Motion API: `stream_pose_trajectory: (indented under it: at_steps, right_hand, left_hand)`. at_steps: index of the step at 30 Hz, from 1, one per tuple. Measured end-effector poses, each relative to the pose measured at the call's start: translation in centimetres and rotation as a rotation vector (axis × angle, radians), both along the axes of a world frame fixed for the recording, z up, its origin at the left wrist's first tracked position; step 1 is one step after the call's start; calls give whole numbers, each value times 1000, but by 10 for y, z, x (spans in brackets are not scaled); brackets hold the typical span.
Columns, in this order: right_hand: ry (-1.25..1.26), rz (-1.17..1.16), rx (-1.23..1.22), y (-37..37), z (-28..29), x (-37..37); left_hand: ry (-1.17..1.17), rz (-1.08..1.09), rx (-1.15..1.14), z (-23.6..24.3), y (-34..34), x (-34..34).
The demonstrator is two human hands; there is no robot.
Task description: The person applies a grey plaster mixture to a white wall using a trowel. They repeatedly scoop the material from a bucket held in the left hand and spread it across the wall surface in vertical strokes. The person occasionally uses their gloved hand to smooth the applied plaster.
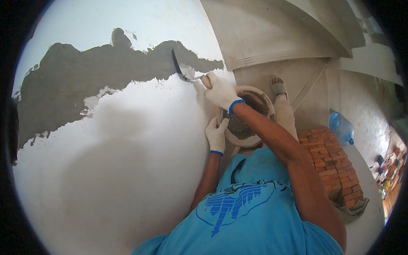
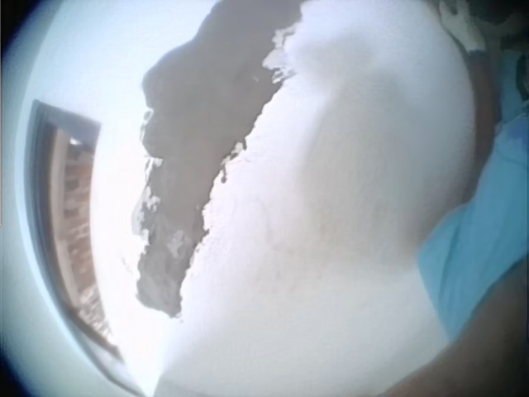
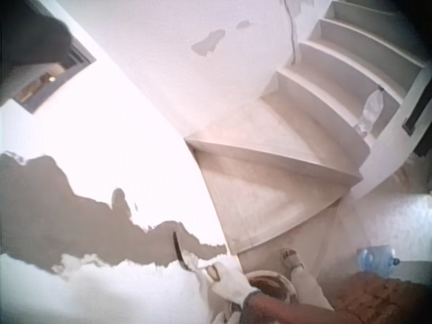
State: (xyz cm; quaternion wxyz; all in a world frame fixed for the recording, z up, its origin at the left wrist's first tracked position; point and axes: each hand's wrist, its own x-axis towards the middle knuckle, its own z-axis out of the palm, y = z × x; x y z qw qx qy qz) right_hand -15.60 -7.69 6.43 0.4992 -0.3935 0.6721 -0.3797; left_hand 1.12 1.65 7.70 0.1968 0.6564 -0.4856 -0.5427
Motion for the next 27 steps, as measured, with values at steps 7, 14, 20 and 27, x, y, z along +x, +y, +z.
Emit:
stream_pose_trajectory:
  at_steps: [7,14,20,27]
  right_hand:
    - [100,62,-86,34,11,24]
    - [64,-23,-39,28,-5,8]
    - [34,-28,-210,12,12,16]
    - [31,67,-178,56,36,10]
  left_hand:
    - [58,17,1,-13,1,6]
    - [6,-10,-16,-6,0,1]
    - [-22,-55,42,-11,0,14]
    - [-81,-76,-38,-16,1,14]
